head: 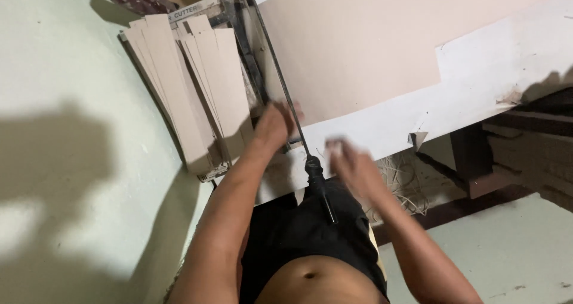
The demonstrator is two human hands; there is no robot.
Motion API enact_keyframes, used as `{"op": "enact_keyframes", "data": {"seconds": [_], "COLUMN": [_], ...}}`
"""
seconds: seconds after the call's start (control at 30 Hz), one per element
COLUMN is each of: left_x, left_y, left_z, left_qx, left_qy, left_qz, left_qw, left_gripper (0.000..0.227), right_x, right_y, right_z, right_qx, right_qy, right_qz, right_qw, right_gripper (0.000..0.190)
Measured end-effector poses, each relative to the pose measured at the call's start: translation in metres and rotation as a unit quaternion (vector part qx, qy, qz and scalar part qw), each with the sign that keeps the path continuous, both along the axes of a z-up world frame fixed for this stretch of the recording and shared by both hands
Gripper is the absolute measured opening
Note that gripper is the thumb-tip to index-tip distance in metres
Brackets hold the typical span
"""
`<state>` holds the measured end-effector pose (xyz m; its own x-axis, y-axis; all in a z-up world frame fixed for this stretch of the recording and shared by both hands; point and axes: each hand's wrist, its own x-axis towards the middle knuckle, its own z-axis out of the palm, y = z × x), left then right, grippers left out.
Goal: The person uses a manual guillotine paper cutter to slice a large sheet of cardboard into smaller rectangular pieces. They repeatedly align the sheet, pull down the cutting lever, and stack the cut pieces on the table.
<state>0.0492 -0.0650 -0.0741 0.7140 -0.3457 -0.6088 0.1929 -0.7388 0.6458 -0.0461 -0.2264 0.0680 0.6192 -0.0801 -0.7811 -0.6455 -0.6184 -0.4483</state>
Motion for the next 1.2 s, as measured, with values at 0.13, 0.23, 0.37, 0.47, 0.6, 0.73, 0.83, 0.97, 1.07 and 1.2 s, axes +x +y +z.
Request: {"op": "enact_keyframes", "data": {"seconds": [0.13, 0.23, 0.37, 0.47, 0.6, 0.73, 0.83, 0.97, 1.07, 1.2], "left_x": [-0.047, -0.066, -0.053, -0.023, -0.010, -0.014, -0.011, 0.006, 0.024, 0.037], "left_y": [0.020, 0.042, 0.084, 0.112, 0.116, 0.106, 0.090, 0.047, 0.021, -0.001], "left_z": [-0.012, -0.044, -0.039, -0.022, 0.009, 0.008, -0.006, 0.037, 0.042, 0.020], "left_qx": [0.071, 0.162, 0.129, 0.213, 0.231, 0.187, 0.153, 0.212, 0.277, 0.391], "left_qy": [-0.115, -0.253, -0.294, -0.252, -0.270, -0.287, -0.377, -0.242, -0.171, -0.066], "left_qz": [-0.242, -0.568, -0.459, -0.482, -0.465, -0.415, -0.321, -0.219, -0.197, -0.218], "left_qw": [0.961, 0.767, 0.828, 0.812, 0.811, 0.843, 0.855, 0.921, 0.925, 0.892], "left_gripper": [0.040, 0.036, 0.017, 0.014, 0.014, 0.023, 0.017, 0.054, 0.075, 0.096], "right_x": [0.042, 0.042, 0.033, 0.007, -0.024, -0.020, -0.040, -0.036, -0.024, -0.021], "right_y": [0.005, 0.015, 0.010, -0.004, -0.050, -0.084, -0.085, -0.056, -0.049, -0.053], "right_z": [-0.112, -0.183, -0.161, -0.160, -0.190, -0.200, -0.209, -0.199, -0.201, -0.206], "right_qx": [0.230, 0.324, 0.304, 0.291, 0.132, 0.287, 0.294, 0.244, 0.223, 0.189], "right_qy": [-0.092, -0.047, -0.046, -0.042, -0.019, -0.064, -0.108, -0.066, -0.077, -0.056], "right_qz": [-0.220, -0.187, -0.203, -0.317, -0.538, -0.583, -0.586, -0.505, -0.474, -0.436], "right_qw": [0.943, 0.926, 0.930, 0.901, 0.833, 0.758, 0.747, 0.825, 0.849, 0.878], "right_gripper": [0.049, 0.073, 0.071, 0.048, 0.083, 0.039, 0.034, 0.032, 0.035, 0.040]}}
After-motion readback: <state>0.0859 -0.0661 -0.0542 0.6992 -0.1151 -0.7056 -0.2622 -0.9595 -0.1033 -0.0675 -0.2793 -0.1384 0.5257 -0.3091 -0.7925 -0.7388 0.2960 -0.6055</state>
